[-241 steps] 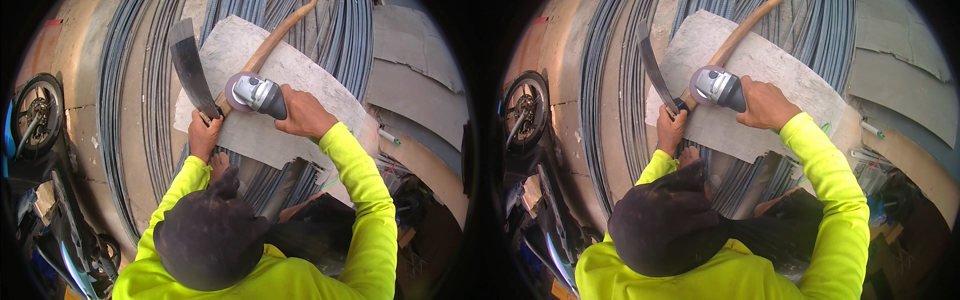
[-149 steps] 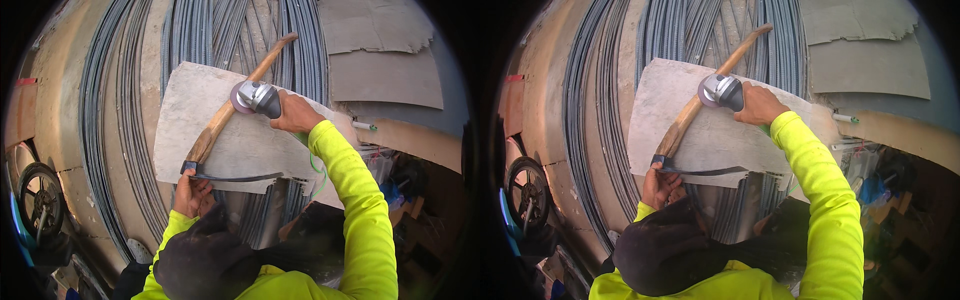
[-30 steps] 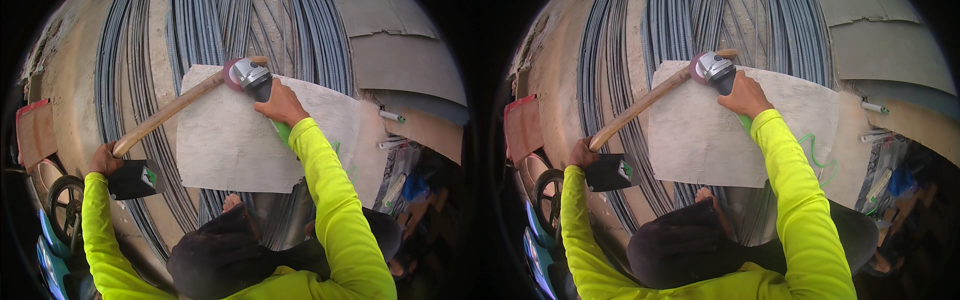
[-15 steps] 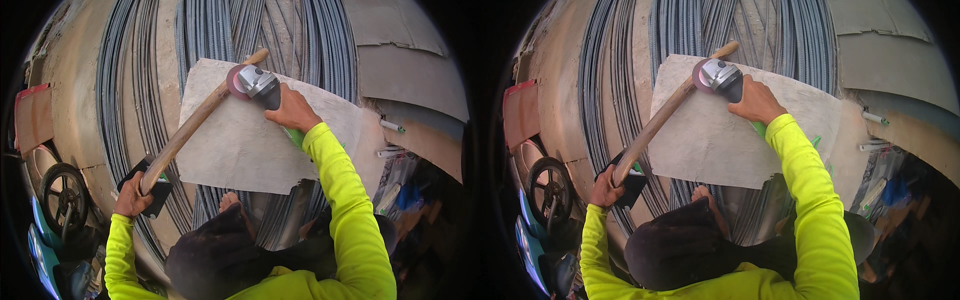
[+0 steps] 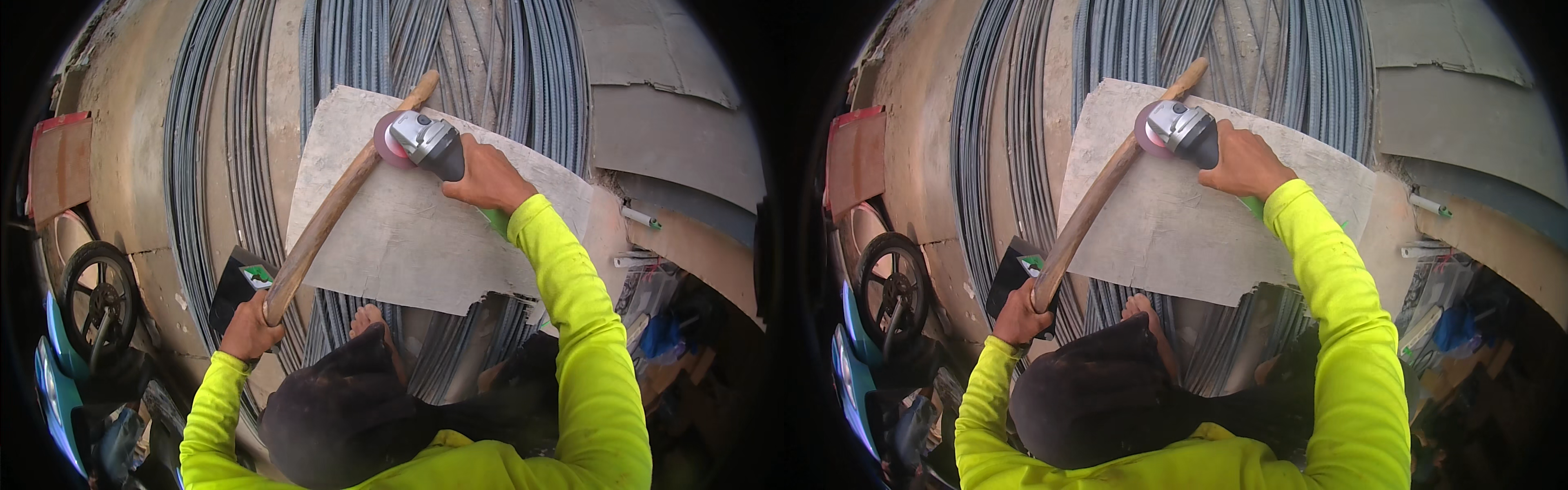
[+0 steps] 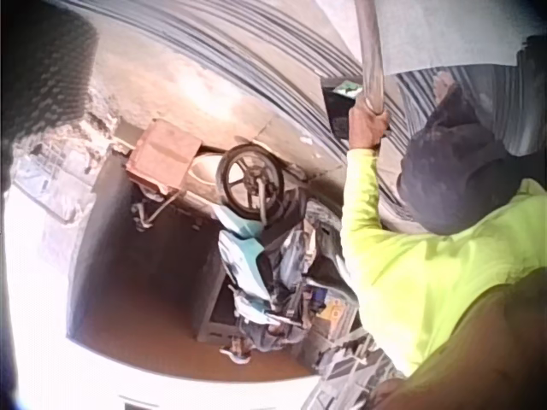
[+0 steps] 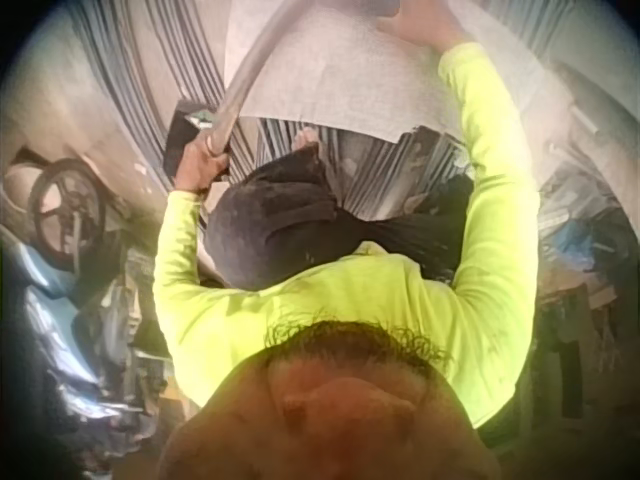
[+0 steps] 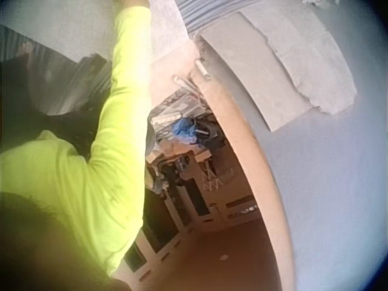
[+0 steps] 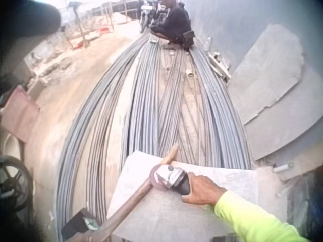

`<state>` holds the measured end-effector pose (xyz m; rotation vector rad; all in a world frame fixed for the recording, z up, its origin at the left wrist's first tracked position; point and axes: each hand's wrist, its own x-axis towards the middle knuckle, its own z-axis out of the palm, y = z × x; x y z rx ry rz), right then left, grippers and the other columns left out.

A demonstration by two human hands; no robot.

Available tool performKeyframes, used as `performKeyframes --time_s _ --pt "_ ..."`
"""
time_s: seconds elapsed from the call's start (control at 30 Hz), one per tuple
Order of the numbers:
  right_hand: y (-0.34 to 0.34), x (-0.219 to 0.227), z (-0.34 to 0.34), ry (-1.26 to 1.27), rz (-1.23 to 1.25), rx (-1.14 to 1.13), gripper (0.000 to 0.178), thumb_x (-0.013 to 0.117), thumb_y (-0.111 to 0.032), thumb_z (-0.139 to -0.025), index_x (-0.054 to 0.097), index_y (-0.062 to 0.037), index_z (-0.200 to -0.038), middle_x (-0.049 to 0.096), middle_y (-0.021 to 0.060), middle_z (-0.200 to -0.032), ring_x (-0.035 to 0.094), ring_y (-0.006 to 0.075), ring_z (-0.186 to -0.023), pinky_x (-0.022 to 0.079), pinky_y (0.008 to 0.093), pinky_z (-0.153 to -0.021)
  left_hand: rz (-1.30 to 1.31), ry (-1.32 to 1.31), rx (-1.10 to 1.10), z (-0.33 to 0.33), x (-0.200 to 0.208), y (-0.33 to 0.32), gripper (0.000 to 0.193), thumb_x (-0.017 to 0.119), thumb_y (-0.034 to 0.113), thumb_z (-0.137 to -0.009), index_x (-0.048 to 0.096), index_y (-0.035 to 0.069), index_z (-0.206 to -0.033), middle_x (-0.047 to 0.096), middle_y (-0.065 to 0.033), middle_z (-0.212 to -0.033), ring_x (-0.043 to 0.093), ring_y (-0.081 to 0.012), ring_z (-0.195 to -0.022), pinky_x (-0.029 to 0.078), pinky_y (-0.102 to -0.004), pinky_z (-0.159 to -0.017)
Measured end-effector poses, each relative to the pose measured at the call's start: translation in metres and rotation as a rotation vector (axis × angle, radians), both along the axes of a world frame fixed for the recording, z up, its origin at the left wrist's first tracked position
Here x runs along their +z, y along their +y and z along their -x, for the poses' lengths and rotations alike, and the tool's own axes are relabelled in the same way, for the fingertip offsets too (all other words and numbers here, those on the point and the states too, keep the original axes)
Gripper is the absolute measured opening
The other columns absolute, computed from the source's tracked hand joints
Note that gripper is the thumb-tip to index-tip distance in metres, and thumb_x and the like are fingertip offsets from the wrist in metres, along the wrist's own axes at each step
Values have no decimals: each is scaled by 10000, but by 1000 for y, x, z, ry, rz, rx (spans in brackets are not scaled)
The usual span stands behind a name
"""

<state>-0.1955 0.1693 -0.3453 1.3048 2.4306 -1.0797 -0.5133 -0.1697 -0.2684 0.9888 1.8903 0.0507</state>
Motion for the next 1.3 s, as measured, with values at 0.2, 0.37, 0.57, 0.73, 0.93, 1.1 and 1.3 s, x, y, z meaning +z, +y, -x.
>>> performKeyframes --time_s 0.2,0.37,0.57,0.73,0.93,1.1,1.3 --pt "29 -1 -10 -33 -32 -33 613 771 -293 -710 566 110 -1124 684 344 -943 697 468 -914 549 476 -851 -12 150 -19 -47 -21 -27 447 795 166 -721 549 23 -1065 693 -296 -877 673 -507 -898 543 -546 -795" --pt "-35 20 -7 -38 108 292 578 753 -269 -712 529 67 -1125 676 334 -897 685 496 -868 544 509 -818 39 167 35 -83 -33 -49 505 833 216 -735 523 33 -1089 705 -292 -892 682 -504 -880 547 -564 -782" --pt "40 -2 -22 -23 -139 2 595 762 -289 -711 561 87 -1127 687 300 -925 688 459 -853 547 477 -826 2 27 134 -96 -43 -50 513 843 225 -735 555 26 -1110 712 -271 -937 696 -470 -917 546 -516 -811" --pt "18 -2 -25 -54 -79 166 559 761 -272 -723 546 59 -1119 679 312 -922 688 477 -857 552 497 -818 16 -538 372 -89 -88 -73 497 787 169 -739 645 -8 -1181 690 -200 -959 662 -283 -851 540 -394 -853" --pt "-24 8 -27 -23 1 327 565 762 -257 -714 504 39 -1120 679 316 -915 681 505 -854 548 523 -805 8 -203 374 -128 -78 -69 509 773 255 -762 653 29 -1202 725 -252 -992 702 -444 -999 544 -487 -881" --pt "26 10 -26 -75 -76 86 634 753 -275 -710 532 102 -1169 676 335 -919 686 477 -900 544 483 -847 102 98 217 -123 -53 -63 468 785 328 -757 647 56 -1111 714 -277 -937 683 -482 -960 531 -540 -827" --pt "-43 24 -28 -68 64 328 530 753 -266 -729 502 36 -1085 672 324 -886 671 517 -872 540 545 -809 93 237 91 -87 -59 -152 402 767 277 -762 617 55 -1062 700 -277 -852 687 -495 -860 522 -563 -779"
